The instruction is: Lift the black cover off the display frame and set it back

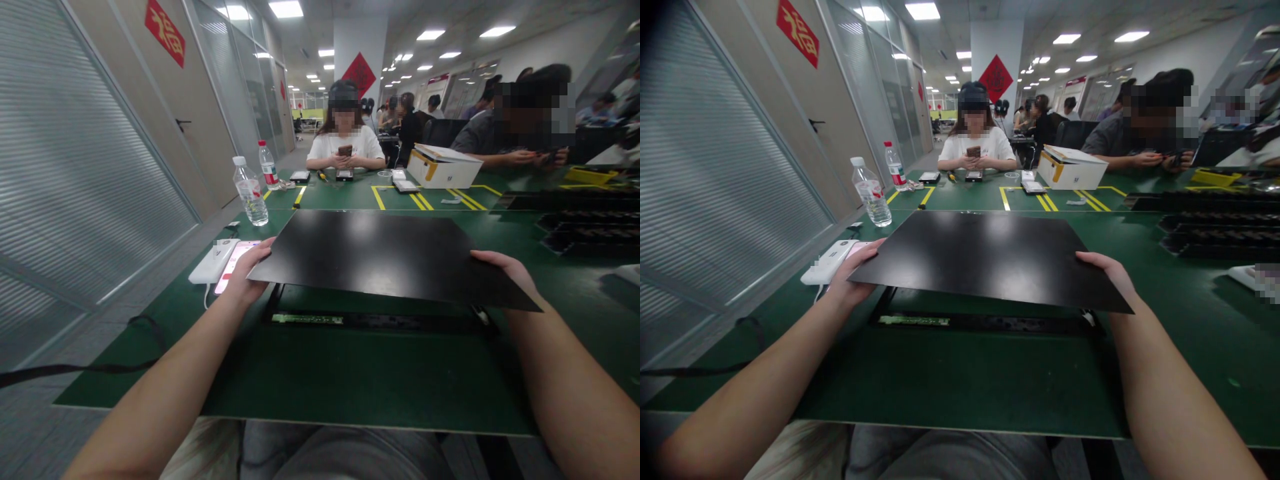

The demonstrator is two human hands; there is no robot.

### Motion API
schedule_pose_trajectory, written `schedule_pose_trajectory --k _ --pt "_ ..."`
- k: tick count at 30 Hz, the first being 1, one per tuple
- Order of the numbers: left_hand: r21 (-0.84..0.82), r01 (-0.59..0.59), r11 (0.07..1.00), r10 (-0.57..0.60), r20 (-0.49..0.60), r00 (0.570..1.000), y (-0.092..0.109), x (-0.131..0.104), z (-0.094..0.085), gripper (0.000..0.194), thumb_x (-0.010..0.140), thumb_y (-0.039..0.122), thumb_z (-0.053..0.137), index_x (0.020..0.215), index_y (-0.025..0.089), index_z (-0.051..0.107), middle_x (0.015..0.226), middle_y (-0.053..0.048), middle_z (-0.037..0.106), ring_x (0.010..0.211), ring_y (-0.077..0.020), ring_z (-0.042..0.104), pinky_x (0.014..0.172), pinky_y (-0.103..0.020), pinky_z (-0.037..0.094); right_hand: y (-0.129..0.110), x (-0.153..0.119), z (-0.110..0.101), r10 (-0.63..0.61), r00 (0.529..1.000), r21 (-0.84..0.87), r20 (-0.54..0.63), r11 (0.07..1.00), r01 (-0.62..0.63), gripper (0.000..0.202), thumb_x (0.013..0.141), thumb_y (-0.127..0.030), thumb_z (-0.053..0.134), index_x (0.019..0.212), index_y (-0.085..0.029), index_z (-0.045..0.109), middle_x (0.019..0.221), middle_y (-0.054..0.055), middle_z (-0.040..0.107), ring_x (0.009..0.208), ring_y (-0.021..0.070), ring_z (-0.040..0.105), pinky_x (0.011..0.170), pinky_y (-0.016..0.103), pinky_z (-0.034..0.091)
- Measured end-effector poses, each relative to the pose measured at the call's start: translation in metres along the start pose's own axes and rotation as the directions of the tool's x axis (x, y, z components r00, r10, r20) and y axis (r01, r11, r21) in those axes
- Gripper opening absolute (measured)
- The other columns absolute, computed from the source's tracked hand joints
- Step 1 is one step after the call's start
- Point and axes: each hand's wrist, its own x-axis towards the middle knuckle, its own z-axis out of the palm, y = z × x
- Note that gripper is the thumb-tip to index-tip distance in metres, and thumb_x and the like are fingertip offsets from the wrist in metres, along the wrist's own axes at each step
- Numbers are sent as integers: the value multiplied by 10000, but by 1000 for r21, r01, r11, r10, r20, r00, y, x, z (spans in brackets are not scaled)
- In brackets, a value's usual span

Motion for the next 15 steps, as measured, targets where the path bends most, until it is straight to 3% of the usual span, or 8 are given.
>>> schedule_pose_trajectory --k 3,5,11,15 --pt "-48 -40 998 35 -82 996 1 2 0 290 669 173 701 943 128 785 916 -51 795 799 -201 707 714 -268 536 1 -7 4 246 969 -83 0 966 -245 234 764 -182 606 963 -169 727 761 96 765 585 269 708 564 407 610" --pt "-69 -55 996 47 -111 993 2 4 -1 267 669 163 681 916 138 780 911 -41 788 807 -199 705 727 -267 548 2 -9 5 288 953 -119 90 953 -277 273 765 -201 608 1011 -177 724 800 89 772 616 265 714 572 401 605" --pt "-130 -52 990 24 -213 977 9 5 -9 278 664 157 660 928 172 748 849 -6 763 705 -161 673 645 -239 553 7 1 3 189 958 -213 214 967 -143 275 765 -176 589 1005 -196 721 863 60 772 686 194 717 575 293 592" --pt "-33 -50 998 42 -214 976 11 3 -10 357 678 197 654 1027 225 723 966 -13 767 877 -236 718 762 -325 595 10 12 -1 128 960 -240 248 968 -67 291 777 -172 576 1027 -172 725 951 100 775 783 202 731 605 285 599"
